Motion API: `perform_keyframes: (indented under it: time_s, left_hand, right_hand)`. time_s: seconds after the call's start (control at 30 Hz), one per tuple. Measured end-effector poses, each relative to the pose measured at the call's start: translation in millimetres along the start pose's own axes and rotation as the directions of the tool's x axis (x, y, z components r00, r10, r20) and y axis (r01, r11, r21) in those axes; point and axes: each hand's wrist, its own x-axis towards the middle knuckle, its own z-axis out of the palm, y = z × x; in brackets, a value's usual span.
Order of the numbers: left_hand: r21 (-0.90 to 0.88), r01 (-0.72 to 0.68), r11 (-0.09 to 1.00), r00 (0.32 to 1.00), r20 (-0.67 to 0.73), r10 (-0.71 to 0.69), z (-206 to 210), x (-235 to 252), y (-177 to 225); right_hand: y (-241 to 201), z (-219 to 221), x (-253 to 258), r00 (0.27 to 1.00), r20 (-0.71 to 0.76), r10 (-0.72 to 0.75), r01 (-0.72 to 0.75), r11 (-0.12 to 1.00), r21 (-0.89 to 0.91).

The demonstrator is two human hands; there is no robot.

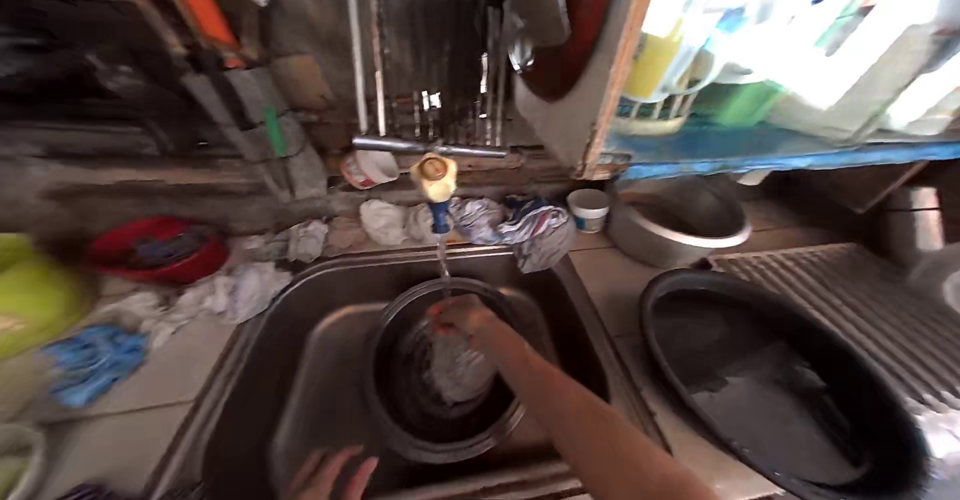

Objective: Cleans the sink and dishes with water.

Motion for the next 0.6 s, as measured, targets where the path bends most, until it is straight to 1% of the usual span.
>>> perform_keyframes:
  time_s: [0.07, 0.1, 0.17, 0.2, 0.23, 0.27, 0.33, 0.37, 0.4, 0.43, 0.47, 0.5, 0.53, 0.6]
  left_hand:
    - [-0.016, -0.004, 1.000, 1.000, -0.031, 0.003, 0, -2, 1]
    - [-0.023, 0.010, 1.000, 0.999, -0.035, -0.011, 0, -2, 4]
    - [-0.024, 0.034, 0.999, 0.999, -0.035, -0.035, 1, -2, 6]
    - [-0.022, 0.035, 0.999, 0.999, -0.039, -0.036, 2, -2, 5]
    - [-0.018, 0.036, 0.999, 0.998, -0.041, -0.037, 2, -1, 6]
    - [-0.019, 0.046, 0.999, 0.998, -0.036, -0.047, 2, -1, 7]
    - [-0.020, 0.060, 0.998, 0.998, -0.028, -0.060, 1, -1, 8]
    - [-0.022, 0.065, 0.998, 0.998, -0.025, -0.065, 1, -1, 9]
    - [-0.024, 0.068, 0.997, 0.997, -0.027, -0.068, 1, -1, 10]
    - [-0.026, 0.068, 0.997, 0.997, -0.031, -0.069, 0, -1, 11]
    - [-0.027, 0.066, 0.997, 0.997, -0.038, -0.067, 0, -1, 11]
    - [-0.026, 0.053, 0.998, 0.997, -0.050, -0.055, 1, 0, 11]
    - [-0.021, 0.043, 0.999, 0.997, -0.062, -0.045, 3, 0, 9]
    - [-0.012, 0.041, 0.999, 0.997, -0.065, -0.042, 4, -1, 9]
  right_hand:
    - [2, -1, 1, 1.000, -0.013, -0.017, 0.016, 0.999, -0.032]
    - [2, -1, -2, 0.999, -0.017, -0.030, 0.028, 0.994, -0.109]
    - [5, -3, -4, 0.997, -0.006, -0.072, 0.066, 0.935, -0.349]
    - [9, -4, -1, 0.996, 0.021, -0.092, 0.090, 0.869, -0.487]
    - [15, -5, 1, 0.993, 0.069, -0.096, 0.118, 0.773, -0.624]
    - [24, -5, 3, 0.989, 0.125, -0.081, 0.147, 0.647, -0.749]
    - [48, -4, 3, 0.983, 0.179, 0.039, 0.149, 0.403, -0.903]
    - [63, -3, 2, 0.978, 0.181, 0.107, 0.140, 0.312, -0.940]
    - [83, -2, 3, 0.969, 0.201, 0.144, 0.163, 0.238, -0.958]
    - [100, -1, 1, 0.965, 0.223, 0.135, 0.201, 0.164, -0.966]
    - [112, 1, -3, 0.966, 0.243, 0.094, 0.238, 0.058, -0.970]
    - [116, 2, -8, 0.963, 0.262, 0.063, 0.264, -0.021, -0.964]
    - [113, 1, -12, 0.958, 0.281, 0.053, 0.283, -0.033, -0.959]
    - [95, -4, -19, 0.951, 0.296, 0.084, 0.289, 0.081, -0.954]
